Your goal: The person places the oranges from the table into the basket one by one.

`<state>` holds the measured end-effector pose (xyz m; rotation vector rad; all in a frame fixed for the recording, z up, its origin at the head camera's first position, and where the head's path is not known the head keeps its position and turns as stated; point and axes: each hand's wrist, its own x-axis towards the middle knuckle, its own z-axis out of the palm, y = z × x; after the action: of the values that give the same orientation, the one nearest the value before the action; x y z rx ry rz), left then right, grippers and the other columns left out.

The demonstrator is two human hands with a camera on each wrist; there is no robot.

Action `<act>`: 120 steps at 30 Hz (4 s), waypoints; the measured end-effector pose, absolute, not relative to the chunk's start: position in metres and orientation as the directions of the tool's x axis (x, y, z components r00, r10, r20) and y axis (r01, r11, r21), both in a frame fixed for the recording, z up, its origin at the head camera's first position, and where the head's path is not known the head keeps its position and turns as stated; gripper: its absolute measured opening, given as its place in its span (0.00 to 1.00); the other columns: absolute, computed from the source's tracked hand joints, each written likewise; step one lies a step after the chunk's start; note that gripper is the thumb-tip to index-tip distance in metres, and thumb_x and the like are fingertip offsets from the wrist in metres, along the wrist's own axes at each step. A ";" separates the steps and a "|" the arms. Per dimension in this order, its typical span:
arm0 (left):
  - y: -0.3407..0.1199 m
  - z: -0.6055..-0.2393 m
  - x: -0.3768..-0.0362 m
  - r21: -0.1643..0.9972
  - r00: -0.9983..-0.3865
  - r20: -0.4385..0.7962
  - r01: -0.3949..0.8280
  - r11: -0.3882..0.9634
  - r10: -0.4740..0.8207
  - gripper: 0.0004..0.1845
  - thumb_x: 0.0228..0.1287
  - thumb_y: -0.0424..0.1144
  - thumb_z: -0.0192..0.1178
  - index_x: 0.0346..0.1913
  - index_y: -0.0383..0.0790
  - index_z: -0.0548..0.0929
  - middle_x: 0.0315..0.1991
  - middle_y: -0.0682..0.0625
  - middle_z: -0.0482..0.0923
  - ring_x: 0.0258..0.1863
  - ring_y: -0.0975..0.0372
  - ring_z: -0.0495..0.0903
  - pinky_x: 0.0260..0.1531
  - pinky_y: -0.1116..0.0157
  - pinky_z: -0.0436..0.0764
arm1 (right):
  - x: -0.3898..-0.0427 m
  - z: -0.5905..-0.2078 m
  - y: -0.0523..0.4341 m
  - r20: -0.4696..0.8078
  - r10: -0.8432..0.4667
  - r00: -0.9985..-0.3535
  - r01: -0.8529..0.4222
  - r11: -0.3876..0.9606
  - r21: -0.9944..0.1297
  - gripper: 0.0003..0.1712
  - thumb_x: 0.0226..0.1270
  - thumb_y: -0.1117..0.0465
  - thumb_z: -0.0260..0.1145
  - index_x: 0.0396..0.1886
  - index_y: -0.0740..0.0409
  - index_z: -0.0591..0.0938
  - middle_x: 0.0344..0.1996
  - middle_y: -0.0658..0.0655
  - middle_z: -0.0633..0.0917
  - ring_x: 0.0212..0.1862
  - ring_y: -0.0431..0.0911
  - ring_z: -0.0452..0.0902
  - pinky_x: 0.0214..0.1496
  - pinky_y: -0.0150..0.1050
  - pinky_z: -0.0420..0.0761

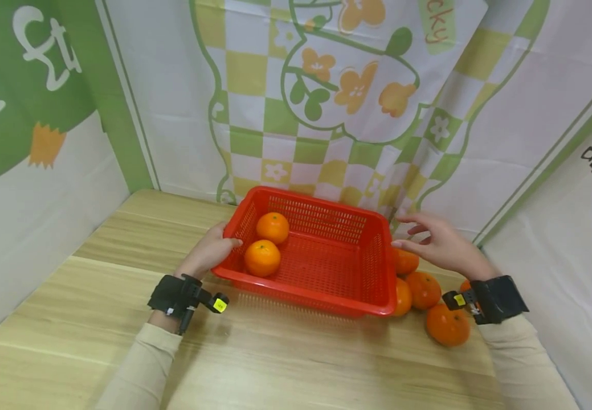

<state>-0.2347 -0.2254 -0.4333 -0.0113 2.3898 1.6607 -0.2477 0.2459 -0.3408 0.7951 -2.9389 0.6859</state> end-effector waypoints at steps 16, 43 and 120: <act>-0.224 -0.434 -0.234 0.926 -0.973 -0.197 -0.143 0.351 0.123 0.30 0.77 0.36 0.49 0.78 0.31 0.59 0.70 0.31 0.72 0.59 0.43 0.83 0.60 0.47 0.86 | -0.231 -0.360 0.297 0.079 -0.357 -0.931 -0.356 0.836 -0.419 0.35 0.73 0.47 0.70 0.70 0.65 0.77 0.66 0.70 0.81 0.59 0.65 0.84 0.56 0.61 0.87; -0.226 -0.434 -0.236 0.919 -0.974 -0.188 -0.129 0.373 0.126 0.31 0.77 0.36 0.49 0.79 0.32 0.58 0.71 0.31 0.72 0.59 0.43 0.83 0.59 0.47 0.86 | -0.237 -0.409 0.383 -0.029 -0.095 -0.995 -0.074 0.906 -0.417 0.42 0.80 0.39 0.58 0.73 0.71 0.69 0.67 0.79 0.75 0.67 0.76 0.72 0.62 0.73 0.77; -0.225 -0.431 -0.234 0.925 -0.971 -0.202 -0.145 0.351 0.131 0.31 0.78 0.36 0.49 0.79 0.30 0.58 0.71 0.30 0.72 0.58 0.42 0.84 0.56 0.47 0.88 | -0.199 -0.461 0.405 0.027 -0.076 -0.997 -0.080 0.923 -0.376 0.39 0.58 0.49 0.79 0.64 0.65 0.76 0.51 0.74 0.84 0.45 0.60 0.82 0.40 0.41 0.78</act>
<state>-0.2339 -0.2247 -0.4312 -0.0126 2.3741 1.6627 -0.1989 0.4050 -0.4610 0.1245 -3.0694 0.6009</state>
